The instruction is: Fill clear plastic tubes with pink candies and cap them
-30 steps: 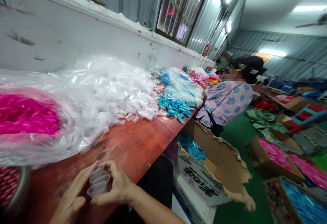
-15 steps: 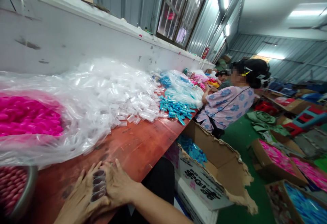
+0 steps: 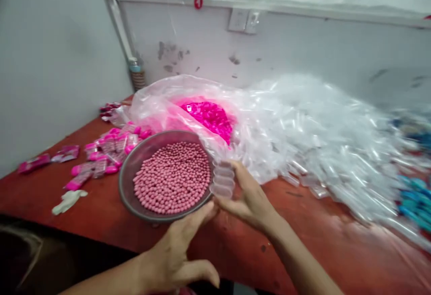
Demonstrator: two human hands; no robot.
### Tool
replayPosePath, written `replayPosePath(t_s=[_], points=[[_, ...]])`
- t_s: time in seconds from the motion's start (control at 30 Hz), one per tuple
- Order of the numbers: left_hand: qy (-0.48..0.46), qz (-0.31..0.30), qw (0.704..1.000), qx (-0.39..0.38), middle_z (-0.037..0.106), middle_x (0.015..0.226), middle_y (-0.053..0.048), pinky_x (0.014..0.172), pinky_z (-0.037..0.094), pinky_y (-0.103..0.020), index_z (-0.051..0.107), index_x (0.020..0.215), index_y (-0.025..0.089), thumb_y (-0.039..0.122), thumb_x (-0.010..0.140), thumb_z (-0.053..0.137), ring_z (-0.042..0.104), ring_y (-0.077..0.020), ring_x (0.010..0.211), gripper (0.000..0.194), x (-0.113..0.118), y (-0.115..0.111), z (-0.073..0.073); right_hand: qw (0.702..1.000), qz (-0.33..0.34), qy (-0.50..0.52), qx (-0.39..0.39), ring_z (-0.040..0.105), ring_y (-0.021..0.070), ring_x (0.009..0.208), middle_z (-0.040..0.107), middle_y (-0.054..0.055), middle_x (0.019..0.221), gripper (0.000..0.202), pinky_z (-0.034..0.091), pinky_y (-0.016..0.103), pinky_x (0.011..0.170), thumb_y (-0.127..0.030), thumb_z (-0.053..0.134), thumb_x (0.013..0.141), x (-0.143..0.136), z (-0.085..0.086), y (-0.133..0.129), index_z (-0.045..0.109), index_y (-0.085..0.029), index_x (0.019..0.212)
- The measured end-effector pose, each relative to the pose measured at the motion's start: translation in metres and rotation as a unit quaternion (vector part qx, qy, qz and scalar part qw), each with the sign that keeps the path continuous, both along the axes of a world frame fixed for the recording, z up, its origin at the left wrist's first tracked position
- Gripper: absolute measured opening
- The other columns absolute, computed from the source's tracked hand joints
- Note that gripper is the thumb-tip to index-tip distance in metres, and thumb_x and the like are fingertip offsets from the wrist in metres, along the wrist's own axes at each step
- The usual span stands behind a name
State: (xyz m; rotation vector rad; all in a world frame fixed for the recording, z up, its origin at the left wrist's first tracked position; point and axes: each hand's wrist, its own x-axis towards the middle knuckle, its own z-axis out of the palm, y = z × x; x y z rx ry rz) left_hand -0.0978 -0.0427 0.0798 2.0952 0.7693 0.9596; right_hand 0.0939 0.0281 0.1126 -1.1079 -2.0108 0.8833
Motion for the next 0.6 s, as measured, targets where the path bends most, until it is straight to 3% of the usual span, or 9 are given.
replayPosePath(t_s=[0.07, 0.13, 0.23, 0.33, 0.4, 0.47, 0.53, 0.6], points=[[0.052, 0.08, 0.986, 0.139, 0.045, 0.133, -0.013, 0.102, 0.03, -0.047, 0.024, 0.136, 0.023, 0.032, 0.074, 0.063, 0.036, -0.0296, 0.125, 0.074, -0.038, -0.003, 0.002, 0.977, 0.102, -0.155, 0.106, 0.049, 0.0256, 0.106, 0.047, 0.012, 0.118, 0.06, 0.042, 0.04, 0.089, -0.022, 0.061, 0.071, -0.029, 0.009, 0.036, 0.033, -0.019, 0.125], [0.075, 0.2, 0.954, 0.211, 0.048, 0.131, -0.011, 0.104, 0.023, -0.052, 0.027, 0.135, 0.024, 0.028, 0.078, 0.059, 0.03, -0.0303, 0.128, 0.066, -0.072, 0.001, -0.004, 0.918, 0.167, -0.305, 0.192, 0.049, 0.0259, 0.103, 0.05, 0.016, 0.112, 0.05, 0.042, 0.039, 0.087, -0.017, 0.057, 0.073, -0.056, 0.006, 0.067, 0.038, -0.011, 0.119], [0.093, 0.38, 0.905, 0.166, 0.037, 0.138, -0.012, 0.106, 0.015, -0.055, 0.018, 0.138, 0.022, 0.036, 0.084, 0.047, 0.019, -0.0288, 0.133, 0.062, -0.105, 0.014, -0.021, 0.808, 0.193, -0.477, 0.286, 0.053, 0.0244, 0.089, 0.056, 0.015, 0.092, 0.021, 0.043, 0.039, 0.077, -0.01, 0.04, 0.082, -0.087, -0.017, 0.095, 0.05, -0.008, 0.101], [0.096, 0.425, 0.895, 0.094, 0.022, 0.145, -0.013, 0.106, 0.013, -0.054, 0.01, 0.14, 0.021, 0.048, 0.087, 0.029, 0.011, -0.028, 0.134, 0.062, -0.118, 0.024, -0.038, 0.748, 0.252, -0.514, 0.336, 0.052, 0.0223, 0.081, 0.056, 0.014, 0.087, 0.021, 0.042, 0.036, 0.07, -0.008, 0.031, 0.086, -0.11, -0.044, 0.099, 0.051, -0.01, 0.093], [0.086, 0.413, 0.903, 0.083, 0.019, 0.146, -0.012, 0.106, 0.013, -0.054, 0.007, 0.14, 0.021, 0.05, 0.087, 0.024, 0.007, -0.0284, 0.135, 0.062, -0.12, 0.027, -0.045, 0.743, 0.319, -0.485, 0.333, 0.051, 0.0211, 0.081, 0.055, 0.013, 0.088, 0.02, 0.042, 0.034, 0.068, -0.009, 0.032, 0.086, -0.127, -0.056, 0.094, 0.05, -0.011, 0.093], [0.075, 0.406, 0.907, 0.084, 0.018, 0.146, -0.012, 0.106, 0.014, -0.053, 0.006, 0.14, 0.021, 0.05, 0.088, 0.022, 0.005, -0.0283, 0.135, 0.062, -0.12, 0.027, -0.047, 0.758, 0.378, -0.439, 0.299, 0.051, 0.0205, 0.084, 0.054, 0.012, 0.09, 0.019, 0.042, 0.035, 0.073, -0.009, 0.034, 0.085, -0.146, -0.065, 0.087, 0.049, -0.01, 0.095], [0.067, 0.404, 0.908, 0.087, 0.02, 0.145, -0.013, 0.106, 0.013, -0.053, 0.006, 0.14, 0.02, 0.052, 0.087, 0.021, 0.005, -0.0278, 0.135, 0.063, -0.119, 0.026, -0.046, 0.794, 0.407, -0.386, 0.235, 0.049, 0.0225, 0.096, 0.052, 0.015, 0.1, 0.024, 0.04, 0.038, 0.083, -0.012, 0.044, 0.079, -0.164, -0.074, 0.083, 0.047, -0.007, 0.103], [0.061, 0.407, 0.907, 0.083, 0.022, 0.144, -0.013, 0.106, 0.012, -0.052, 0.006, 0.14, 0.02, 0.053, 0.086, 0.019, 0.006, -0.0274, 0.135, 0.065, -0.119, 0.025, -0.046, 0.843, 0.403, -0.327, 0.14, 0.043, 0.0256, 0.108, 0.047, 0.017, 0.112, 0.049, 0.035, 0.04, 0.092, -0.015, 0.056, 0.067, -0.179, -0.082, 0.083, 0.041, -0.005, 0.113]])
